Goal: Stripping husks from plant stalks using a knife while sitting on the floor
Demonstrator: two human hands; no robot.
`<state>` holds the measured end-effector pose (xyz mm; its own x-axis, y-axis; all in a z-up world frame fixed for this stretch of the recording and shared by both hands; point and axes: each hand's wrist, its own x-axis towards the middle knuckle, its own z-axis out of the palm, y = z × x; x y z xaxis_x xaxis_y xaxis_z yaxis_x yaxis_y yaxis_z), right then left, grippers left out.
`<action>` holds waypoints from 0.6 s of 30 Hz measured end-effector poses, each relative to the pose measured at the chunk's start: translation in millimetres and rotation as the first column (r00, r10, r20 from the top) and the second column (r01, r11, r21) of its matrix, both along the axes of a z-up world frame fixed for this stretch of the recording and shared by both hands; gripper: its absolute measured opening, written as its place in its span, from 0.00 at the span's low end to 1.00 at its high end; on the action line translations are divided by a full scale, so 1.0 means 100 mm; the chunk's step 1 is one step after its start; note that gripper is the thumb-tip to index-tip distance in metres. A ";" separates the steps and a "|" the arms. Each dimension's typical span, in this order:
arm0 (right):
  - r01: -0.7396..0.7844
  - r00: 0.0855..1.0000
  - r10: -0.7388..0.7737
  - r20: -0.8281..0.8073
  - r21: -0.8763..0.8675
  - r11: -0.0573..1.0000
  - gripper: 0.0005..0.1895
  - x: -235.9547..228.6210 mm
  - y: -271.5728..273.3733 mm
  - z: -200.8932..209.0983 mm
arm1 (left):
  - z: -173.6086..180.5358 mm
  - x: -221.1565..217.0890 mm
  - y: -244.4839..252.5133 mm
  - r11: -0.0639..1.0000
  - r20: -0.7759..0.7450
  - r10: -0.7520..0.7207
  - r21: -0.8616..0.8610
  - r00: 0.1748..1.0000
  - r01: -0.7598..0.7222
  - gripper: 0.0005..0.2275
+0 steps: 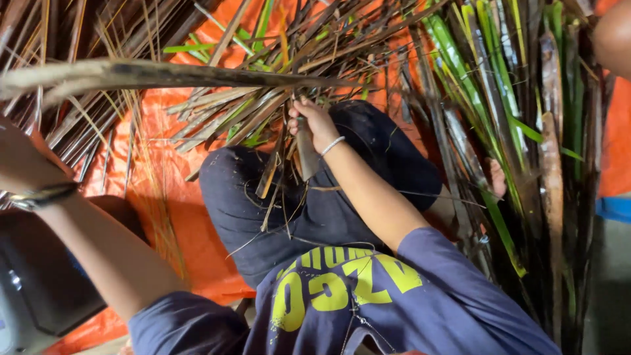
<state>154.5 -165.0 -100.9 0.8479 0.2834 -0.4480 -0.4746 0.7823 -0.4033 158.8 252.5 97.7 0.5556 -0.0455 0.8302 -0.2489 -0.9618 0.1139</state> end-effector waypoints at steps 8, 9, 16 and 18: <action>-0.125 0.980 0.131 0.152 -0.046 0.991 0.36 -0.07 -0.05 0.40 | -1.19 -0.71 -0.10 0.201 -0.045 -0.098 -0.979 0.994 -0.025 0.06; -0.130 0.979 0.136 0.151 -0.047 0.990 0.36 -0.09 -0.05 0.42 | -1.30 -0.76 -0.23 0.199 -0.046 -0.093 -0.980 0.995 -0.026 0.06; -0.161 0.957 0.223 0.185 -0.299 0.940 0.29 -0.11 -0.08 0.34 | -1.77 -1.04 -1.18 0.727 -0.546 -0.291 -0.660 0.785 -0.189 0.08; -0.169 0.946 0.238 0.222 -0.290 0.942 0.29 -0.13 -0.16 0.39 | -1.61 -1.05 -1.63 0.564 -0.490 -0.518 -0.812 0.701 -0.151 0.11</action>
<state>141.5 -180.6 -62.0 0.8783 0.3629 -0.3114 -0.4692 0.5286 -0.7074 53.5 89.7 -62.8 0.9752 0.2197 0.0278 0.0499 -0.3404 0.9390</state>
